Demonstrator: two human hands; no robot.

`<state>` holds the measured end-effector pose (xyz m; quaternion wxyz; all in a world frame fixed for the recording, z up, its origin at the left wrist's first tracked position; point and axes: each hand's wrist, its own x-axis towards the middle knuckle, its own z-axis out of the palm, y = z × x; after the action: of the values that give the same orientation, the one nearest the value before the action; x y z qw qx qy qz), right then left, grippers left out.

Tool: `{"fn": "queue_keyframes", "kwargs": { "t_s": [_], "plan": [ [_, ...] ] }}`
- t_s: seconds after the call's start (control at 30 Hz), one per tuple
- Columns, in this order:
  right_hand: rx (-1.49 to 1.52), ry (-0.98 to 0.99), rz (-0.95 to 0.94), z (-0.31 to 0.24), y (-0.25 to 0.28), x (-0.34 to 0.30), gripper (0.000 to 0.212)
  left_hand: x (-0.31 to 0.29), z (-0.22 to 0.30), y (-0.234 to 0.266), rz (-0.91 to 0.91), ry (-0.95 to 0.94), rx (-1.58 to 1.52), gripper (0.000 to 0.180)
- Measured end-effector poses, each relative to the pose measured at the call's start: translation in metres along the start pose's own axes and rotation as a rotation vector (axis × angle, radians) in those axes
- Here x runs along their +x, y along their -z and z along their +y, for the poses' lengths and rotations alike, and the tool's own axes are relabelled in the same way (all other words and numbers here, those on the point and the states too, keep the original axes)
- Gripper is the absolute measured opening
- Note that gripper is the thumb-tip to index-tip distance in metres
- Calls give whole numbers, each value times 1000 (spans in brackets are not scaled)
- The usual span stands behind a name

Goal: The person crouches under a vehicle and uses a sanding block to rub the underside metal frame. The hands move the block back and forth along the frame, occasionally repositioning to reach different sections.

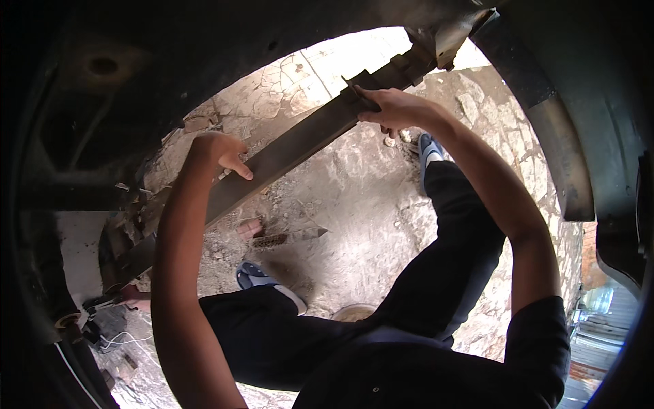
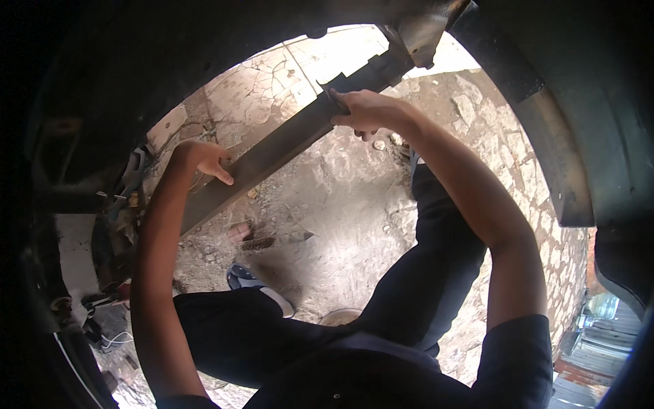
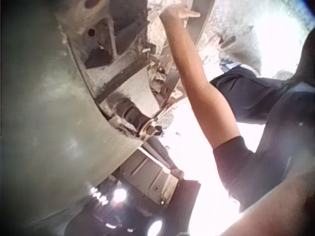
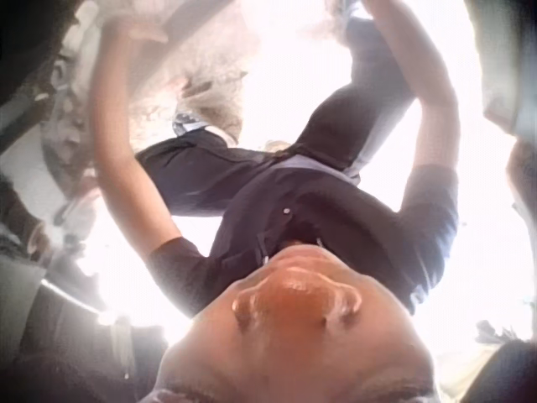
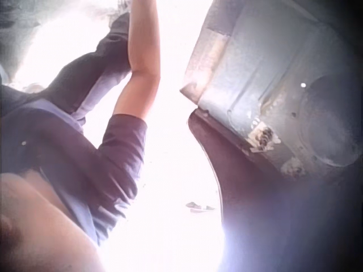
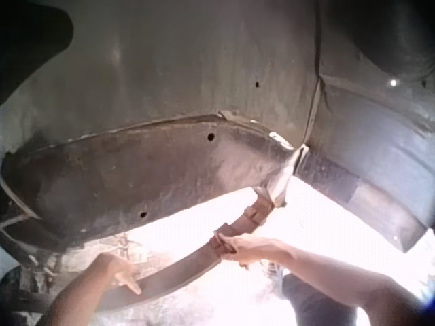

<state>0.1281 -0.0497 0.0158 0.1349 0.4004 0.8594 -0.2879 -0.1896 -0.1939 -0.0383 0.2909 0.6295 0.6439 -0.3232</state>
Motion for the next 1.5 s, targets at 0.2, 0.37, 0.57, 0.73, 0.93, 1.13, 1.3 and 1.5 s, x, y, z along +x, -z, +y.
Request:
{"fn": "queue_keyframes", "kwargs": {
  "t_s": [0.2, 0.37, 0.57, 0.73, 0.93, 1.13, 1.3, 1.5],
  "plan": [
    [72, 20, -3, -2, 6, -4, 67, 5, 1, 7, -62, 51, -2, 93],
    [70, -2, 10, -2, 6, -3, 59, -5, 3, 7, -23, 67, 1, 93],
    [64, 13, 33, -5, 7, -5, 63, 1, 3, 10, -46, 47, 9, 95],
    [4, 21, 4, -1, 7, -5, 68, -3, -3, 3, 38, 54, -46, 93],
    [143, 47, 34, 7, 4, 10, 66, -3, 3, 9, -23, 76, -9, 95],
    [87, 11, -13, 7, 7, 3, 65, -1, -2, 6, 18, 44, -30, 95],
    [39, 44, 46, 0, 8, 4, 68, 7, -8, -1, 29, 13, 18, 97],
    [47, 25, -20, -2, 11, -4, 70, -3, 0, 4, 30, 65, 30, 95]
  ]
}}
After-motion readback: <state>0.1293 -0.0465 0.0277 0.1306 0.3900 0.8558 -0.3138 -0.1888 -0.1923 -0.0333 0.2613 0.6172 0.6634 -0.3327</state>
